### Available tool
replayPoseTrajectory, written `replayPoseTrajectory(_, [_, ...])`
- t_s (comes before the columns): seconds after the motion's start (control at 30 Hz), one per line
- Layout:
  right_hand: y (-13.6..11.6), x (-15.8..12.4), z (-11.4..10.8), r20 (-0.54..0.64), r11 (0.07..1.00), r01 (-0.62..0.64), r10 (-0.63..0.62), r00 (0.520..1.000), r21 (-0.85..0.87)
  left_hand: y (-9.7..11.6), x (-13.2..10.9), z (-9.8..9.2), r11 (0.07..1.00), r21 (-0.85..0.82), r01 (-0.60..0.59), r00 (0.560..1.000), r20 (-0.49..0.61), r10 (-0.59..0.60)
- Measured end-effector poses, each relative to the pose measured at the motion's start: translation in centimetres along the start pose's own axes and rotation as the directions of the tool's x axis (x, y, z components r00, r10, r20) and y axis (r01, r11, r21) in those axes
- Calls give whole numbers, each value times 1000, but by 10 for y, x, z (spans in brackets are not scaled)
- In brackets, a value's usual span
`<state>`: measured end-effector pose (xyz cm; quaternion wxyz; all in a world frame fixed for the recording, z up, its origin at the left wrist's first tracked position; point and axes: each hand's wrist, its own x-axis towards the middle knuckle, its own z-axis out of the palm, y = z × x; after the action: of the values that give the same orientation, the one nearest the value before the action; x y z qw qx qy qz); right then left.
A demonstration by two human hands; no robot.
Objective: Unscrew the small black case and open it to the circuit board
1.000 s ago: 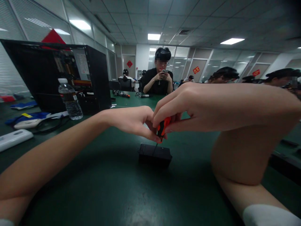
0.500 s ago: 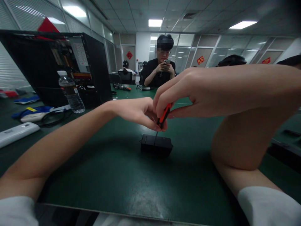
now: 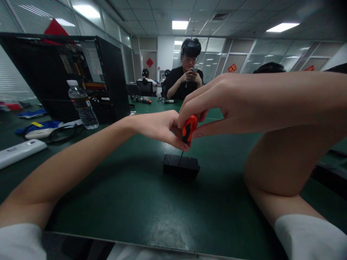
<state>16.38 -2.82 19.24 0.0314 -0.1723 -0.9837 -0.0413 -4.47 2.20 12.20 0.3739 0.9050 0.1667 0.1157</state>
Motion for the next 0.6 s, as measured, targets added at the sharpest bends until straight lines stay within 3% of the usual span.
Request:
replayPoseTrajectory(0.13, [-1,0,-1,13,997,-55,56,998,-48,0,0,2,1000,17,-17,1000,-21,17])
replayPoseTrajectory(0.27, [2,-1,-1,45,999,14,-12,999,-43,3,-1,1,998,-65,-17,1000,8,17])
replayPoseTrajectory(0.43, [6,-5,-2,-36,999,-20,18,999,-42,2,0,2,1000,-5,-13,997,-72,13])
replayPoseTrajectory(0.6, [3,-8,-3,-52,999,-49,49,997,-8,6,-1,3,1000,-3,-23,998,-59,22])
